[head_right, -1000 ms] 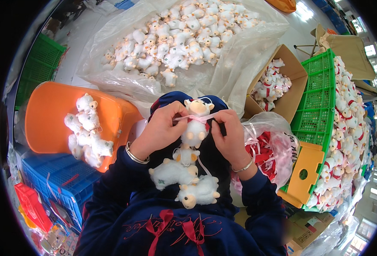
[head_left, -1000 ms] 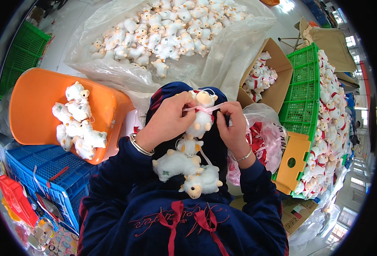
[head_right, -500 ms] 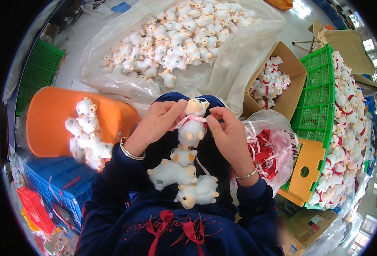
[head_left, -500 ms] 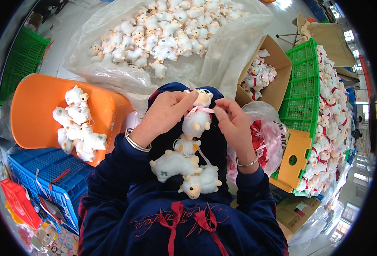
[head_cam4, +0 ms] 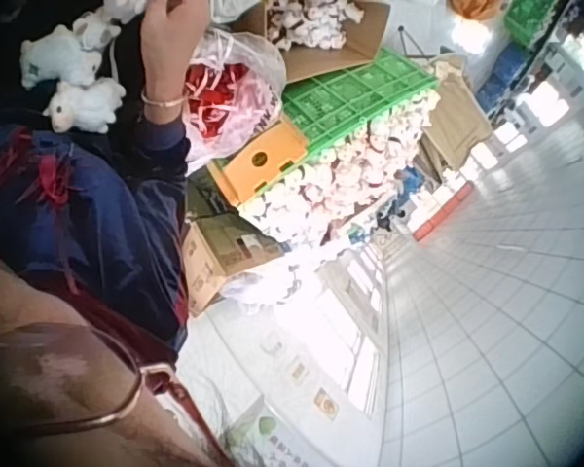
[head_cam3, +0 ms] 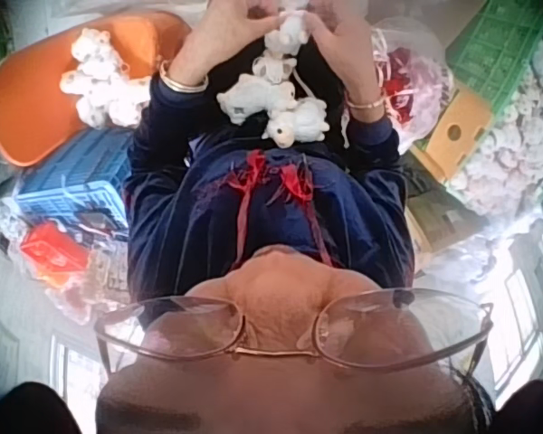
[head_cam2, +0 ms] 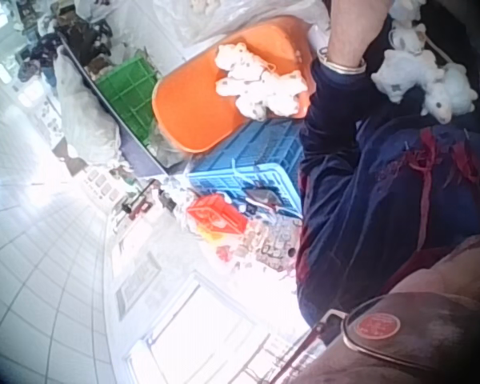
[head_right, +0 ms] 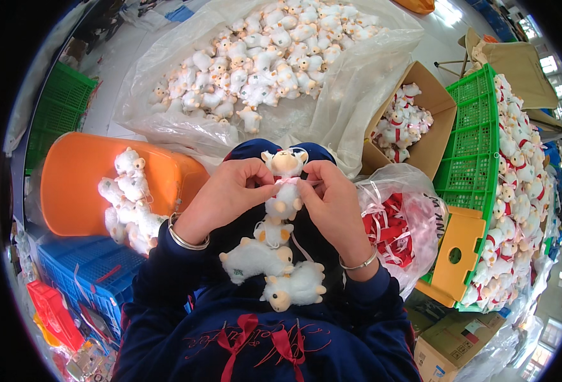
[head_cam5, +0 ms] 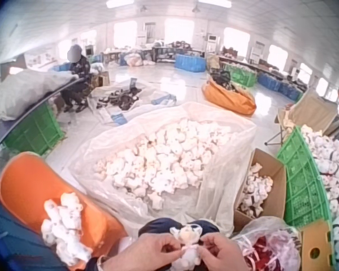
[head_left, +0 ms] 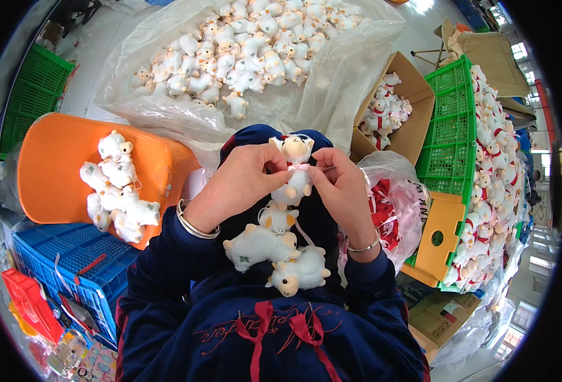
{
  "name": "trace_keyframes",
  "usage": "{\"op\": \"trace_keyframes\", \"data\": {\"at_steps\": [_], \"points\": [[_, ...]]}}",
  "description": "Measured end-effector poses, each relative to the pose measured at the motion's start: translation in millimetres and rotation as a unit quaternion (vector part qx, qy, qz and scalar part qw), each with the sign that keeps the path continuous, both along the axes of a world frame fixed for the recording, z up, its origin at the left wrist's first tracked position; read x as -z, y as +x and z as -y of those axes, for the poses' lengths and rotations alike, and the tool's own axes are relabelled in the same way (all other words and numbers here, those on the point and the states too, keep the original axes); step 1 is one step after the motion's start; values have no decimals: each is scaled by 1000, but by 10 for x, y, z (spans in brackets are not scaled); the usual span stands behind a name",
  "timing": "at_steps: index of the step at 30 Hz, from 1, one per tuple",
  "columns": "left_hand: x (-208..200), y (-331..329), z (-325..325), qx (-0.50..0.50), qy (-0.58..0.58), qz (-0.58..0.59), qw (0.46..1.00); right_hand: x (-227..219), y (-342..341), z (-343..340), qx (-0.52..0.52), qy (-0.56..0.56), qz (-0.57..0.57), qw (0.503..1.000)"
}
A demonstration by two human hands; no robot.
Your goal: The person sits on the floor and assembles small white plush toys by attaching red fabric pieces and tying ribbons around their necks. They handle each toy individually, adjusting the fabric and securing the ribbon before placing the finished items into a nearby container.
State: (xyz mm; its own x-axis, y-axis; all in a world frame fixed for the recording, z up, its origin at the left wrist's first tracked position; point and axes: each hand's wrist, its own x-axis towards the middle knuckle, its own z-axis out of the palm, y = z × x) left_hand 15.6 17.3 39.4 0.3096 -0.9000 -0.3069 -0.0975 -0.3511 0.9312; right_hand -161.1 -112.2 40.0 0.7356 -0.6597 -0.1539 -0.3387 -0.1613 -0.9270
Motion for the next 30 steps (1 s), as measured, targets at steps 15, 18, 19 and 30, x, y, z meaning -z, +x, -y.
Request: {"op": "trace_keyframes", "data": {"at_steps": [15, 18, 19, 30], "points": [[-141, -59, -49, 8, 18, 10, 1000, -23, -62, -128, -17, -96, 27, 995], [-210, -100, 6, -18, 51, -33, 998, 111, -19, -100, 25, -40, 24, 999], [-176, -114, 15, -24, 52, -37, 998, 109, -11, -92, 21, -27, 13, 999], [-19, -43, 48, -11, 69, -75, 995, 162, 96, 17, -24, 65, -12, 998]]}}
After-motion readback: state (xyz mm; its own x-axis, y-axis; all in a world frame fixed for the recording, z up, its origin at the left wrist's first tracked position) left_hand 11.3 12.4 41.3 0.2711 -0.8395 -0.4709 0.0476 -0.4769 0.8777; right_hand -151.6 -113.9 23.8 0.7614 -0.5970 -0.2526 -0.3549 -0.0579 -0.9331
